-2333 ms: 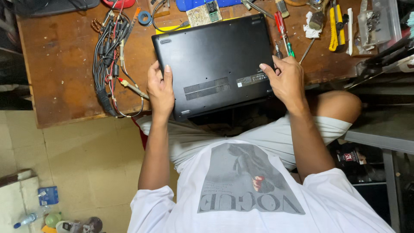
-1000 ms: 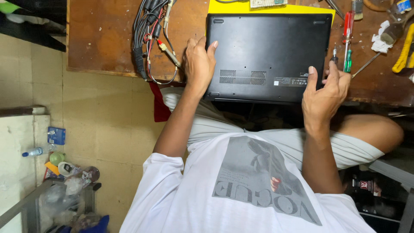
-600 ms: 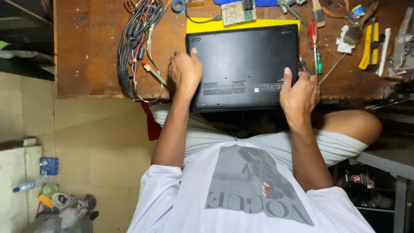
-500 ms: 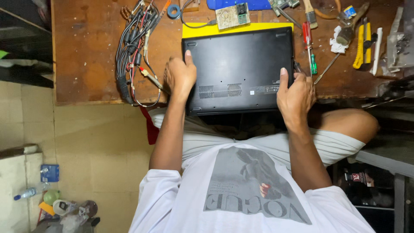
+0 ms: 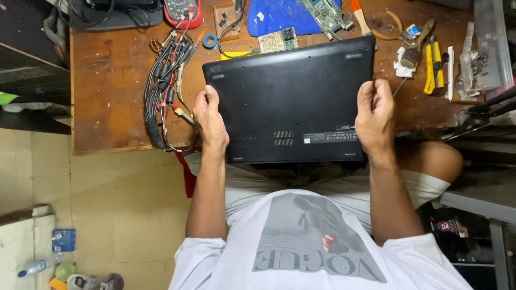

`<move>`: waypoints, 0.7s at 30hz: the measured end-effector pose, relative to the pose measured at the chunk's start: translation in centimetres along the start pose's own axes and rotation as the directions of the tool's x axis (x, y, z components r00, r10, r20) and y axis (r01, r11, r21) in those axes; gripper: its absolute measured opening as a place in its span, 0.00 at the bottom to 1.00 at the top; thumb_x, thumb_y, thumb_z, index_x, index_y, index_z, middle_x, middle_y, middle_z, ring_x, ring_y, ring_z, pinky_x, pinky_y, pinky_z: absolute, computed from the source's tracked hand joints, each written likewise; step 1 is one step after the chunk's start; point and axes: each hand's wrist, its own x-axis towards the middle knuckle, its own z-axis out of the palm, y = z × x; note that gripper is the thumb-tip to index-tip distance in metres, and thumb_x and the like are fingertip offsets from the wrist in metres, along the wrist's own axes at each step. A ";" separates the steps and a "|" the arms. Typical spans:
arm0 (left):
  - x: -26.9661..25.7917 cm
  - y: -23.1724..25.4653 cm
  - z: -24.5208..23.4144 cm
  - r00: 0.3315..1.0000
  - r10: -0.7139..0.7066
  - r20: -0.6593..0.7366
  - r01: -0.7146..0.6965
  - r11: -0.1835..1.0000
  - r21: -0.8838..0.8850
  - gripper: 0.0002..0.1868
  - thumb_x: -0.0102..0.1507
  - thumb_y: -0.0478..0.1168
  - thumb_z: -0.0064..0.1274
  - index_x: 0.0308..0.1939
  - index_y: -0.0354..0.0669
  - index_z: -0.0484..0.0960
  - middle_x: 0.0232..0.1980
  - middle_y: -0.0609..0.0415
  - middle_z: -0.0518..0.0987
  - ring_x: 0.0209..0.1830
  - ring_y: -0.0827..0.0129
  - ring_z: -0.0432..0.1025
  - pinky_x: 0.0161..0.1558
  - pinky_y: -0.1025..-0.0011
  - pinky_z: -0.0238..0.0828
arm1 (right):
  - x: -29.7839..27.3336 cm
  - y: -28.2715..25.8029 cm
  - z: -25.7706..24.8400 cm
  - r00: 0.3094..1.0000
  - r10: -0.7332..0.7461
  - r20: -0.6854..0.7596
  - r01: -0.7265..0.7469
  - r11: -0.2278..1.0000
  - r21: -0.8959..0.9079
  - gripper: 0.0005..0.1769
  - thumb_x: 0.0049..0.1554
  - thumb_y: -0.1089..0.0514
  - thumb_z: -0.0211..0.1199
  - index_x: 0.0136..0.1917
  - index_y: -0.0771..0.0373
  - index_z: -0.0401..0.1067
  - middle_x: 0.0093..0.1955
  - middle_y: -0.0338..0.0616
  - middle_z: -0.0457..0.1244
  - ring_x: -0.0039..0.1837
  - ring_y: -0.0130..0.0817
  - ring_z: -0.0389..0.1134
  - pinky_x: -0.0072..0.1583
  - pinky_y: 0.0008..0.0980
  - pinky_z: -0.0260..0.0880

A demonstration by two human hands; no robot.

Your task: The person uses a screwdriver to remove screws from the back of a laptop, then opens the back cover to reveal the internal components. They briefly inspect the interior before closing the cover and reinserting the screws.

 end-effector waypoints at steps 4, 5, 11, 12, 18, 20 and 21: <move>-2.7 3.8 0.1 0.991 0.130 -0.027 -0.132 0.989 -0.063 0.20 0.78 0.51 0.50 0.33 0.47 0.76 0.35 0.61 0.68 0.42 0.73 0.64 0.53 0.73 0.64 | 1.0 -1.4 -0.2 0.992 -0.075 -0.102 0.074 0.997 -0.019 0.25 0.83 0.51 0.52 0.44 0.65 0.64 0.31 0.39 0.52 0.37 0.28 0.56 0.43 0.31 0.56; -3.1 4.2 0.0 0.991 0.130 -0.013 -0.130 0.985 -0.111 0.19 0.79 0.50 0.47 0.35 0.48 0.76 0.36 0.61 0.70 0.42 0.75 0.65 0.55 0.74 0.65 | 0.9 -2.8 -0.1 0.976 -0.119 -0.182 0.110 0.992 -0.058 0.26 0.83 0.51 0.55 0.43 0.64 0.67 0.30 0.43 0.55 0.36 0.31 0.58 0.42 0.32 0.58; -5.3 8.4 1.5 0.950 0.200 -0.241 -0.249 0.949 -0.193 0.19 0.75 0.54 0.42 0.50 0.39 0.69 0.52 0.54 0.66 0.56 0.70 0.58 0.62 0.70 0.57 | 1.2 1.3 0.7 0.863 -0.273 -0.425 0.303 0.953 0.002 0.29 0.79 0.46 0.51 0.38 0.59 0.50 0.36 0.39 0.46 0.41 0.31 0.47 0.47 0.44 0.45; -5.9 10.1 1.8 0.915 0.352 -0.199 -0.390 0.899 -0.202 0.21 0.78 0.49 0.39 0.30 0.52 0.58 0.32 0.67 0.53 0.36 0.78 0.48 0.46 0.73 0.53 | 1.2 1.2 1.0 0.864 -0.220 -0.454 0.331 0.926 0.180 0.27 0.77 0.48 0.51 0.38 0.54 0.46 0.36 0.33 0.42 0.43 0.25 0.43 0.49 0.41 0.42; -4.7 4.5 2.6 0.931 0.120 -0.345 -0.161 0.982 -0.094 0.43 0.75 0.62 0.35 0.71 0.19 0.76 0.44 0.50 0.79 0.34 0.73 0.61 0.36 0.68 0.59 | 2.3 1.8 2.3 0.864 0.006 -0.504 0.187 0.925 0.332 0.21 0.71 0.41 0.51 0.45 0.57 0.58 0.46 0.37 0.56 0.50 0.29 0.57 0.54 0.39 0.67; -5.1 4.5 2.5 0.931 0.170 -0.322 -0.201 0.977 -0.067 0.30 0.76 0.60 0.33 0.48 0.30 0.69 0.47 0.48 0.82 0.30 0.75 0.54 0.33 0.67 0.53 | 2.9 0.3 1.8 0.840 0.027 -0.542 0.141 0.953 0.267 0.19 0.71 0.46 0.51 0.45 0.60 0.61 0.46 0.40 0.58 0.50 0.32 0.58 0.54 0.41 0.69; -5.2 4.6 2.5 0.930 0.222 -0.294 -0.245 0.968 -0.044 0.32 0.78 0.58 0.31 0.26 0.40 0.61 0.51 0.45 0.86 0.26 0.76 0.47 0.29 0.65 0.46 | 3.2 -0.5 1.6 0.810 0.042 -0.585 0.095 0.975 0.201 0.17 0.71 0.50 0.51 0.45 0.63 0.65 0.46 0.43 0.60 0.49 0.36 0.59 0.54 0.44 0.72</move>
